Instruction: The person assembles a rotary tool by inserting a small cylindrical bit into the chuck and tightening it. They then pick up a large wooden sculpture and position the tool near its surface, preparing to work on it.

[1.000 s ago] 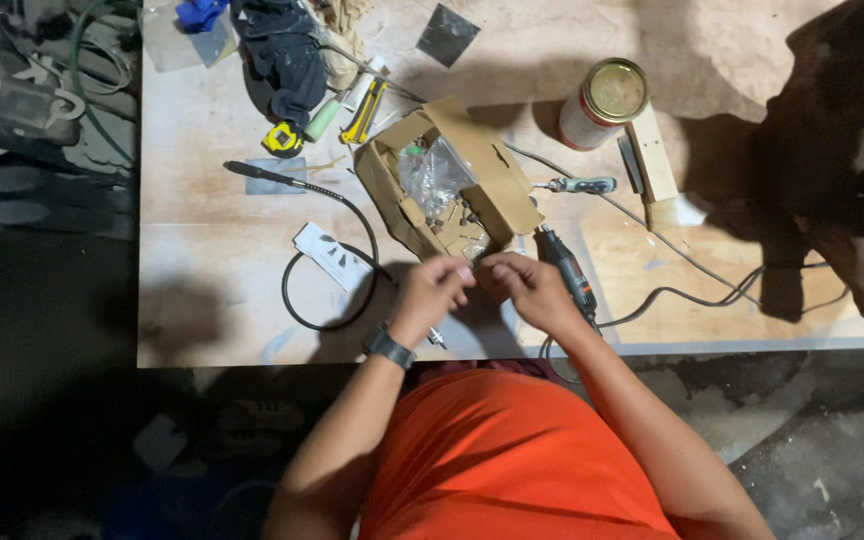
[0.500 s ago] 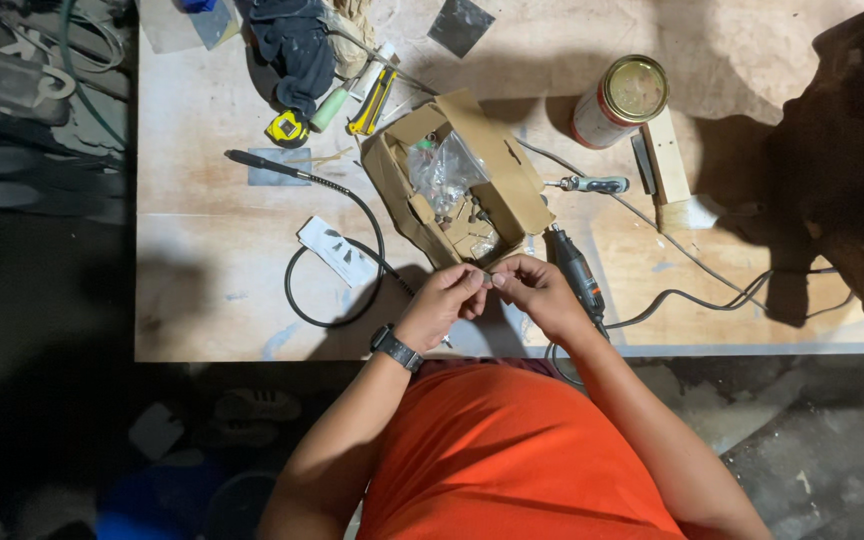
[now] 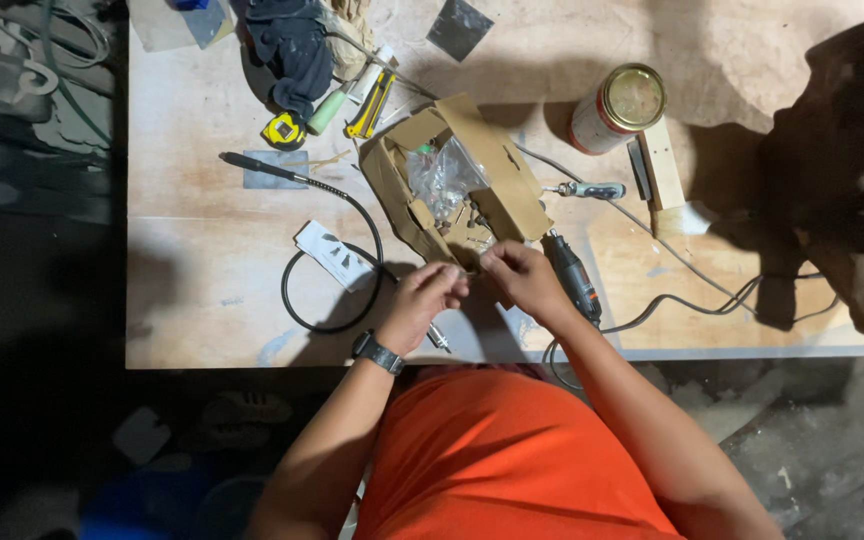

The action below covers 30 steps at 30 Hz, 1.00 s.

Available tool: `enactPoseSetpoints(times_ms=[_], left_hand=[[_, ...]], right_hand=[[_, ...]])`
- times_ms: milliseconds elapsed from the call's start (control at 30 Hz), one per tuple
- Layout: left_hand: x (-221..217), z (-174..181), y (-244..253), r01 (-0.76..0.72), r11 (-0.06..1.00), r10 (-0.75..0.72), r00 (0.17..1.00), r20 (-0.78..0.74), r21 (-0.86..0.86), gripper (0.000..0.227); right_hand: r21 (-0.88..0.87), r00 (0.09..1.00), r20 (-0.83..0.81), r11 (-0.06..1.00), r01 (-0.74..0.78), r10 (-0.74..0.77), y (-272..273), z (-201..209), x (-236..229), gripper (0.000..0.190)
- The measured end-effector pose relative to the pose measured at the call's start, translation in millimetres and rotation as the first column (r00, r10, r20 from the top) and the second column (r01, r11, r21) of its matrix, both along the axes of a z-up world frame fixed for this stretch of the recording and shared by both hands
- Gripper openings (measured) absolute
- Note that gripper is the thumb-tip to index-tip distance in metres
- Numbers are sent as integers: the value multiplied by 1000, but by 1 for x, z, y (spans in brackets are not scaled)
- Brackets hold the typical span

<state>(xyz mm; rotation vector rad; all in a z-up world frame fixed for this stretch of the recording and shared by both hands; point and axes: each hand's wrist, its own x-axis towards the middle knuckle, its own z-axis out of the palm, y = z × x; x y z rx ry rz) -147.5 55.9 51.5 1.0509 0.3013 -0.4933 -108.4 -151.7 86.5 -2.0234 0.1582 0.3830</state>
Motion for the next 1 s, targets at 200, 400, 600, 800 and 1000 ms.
enactPoseSetpoints(times_ms=[200,400,600,800,1000], left_hand=[[10,17,12,-214,958,201,976,-85,-189,16],[11,10,22,-311,943,293,945,-143,-122,19],[12,-17,33,-146,971,153,988,-22,189,23],[68,20,29,-58,441,-287,937,202,896,32],[145,60,0,106,18,-611,788,-73,994,75]], right_hand=[[-392,971,182,917,-72,154,28,-12,60,47],[-621,943,209,780,-76,259,50,-13,111,62],[-672,892,300,739,-55,339,33,-30,127,10],[-513,939,290,858,-12,186,28,-36,135,11],[-619,931,200,776,-121,305,22,-18,128,41]])
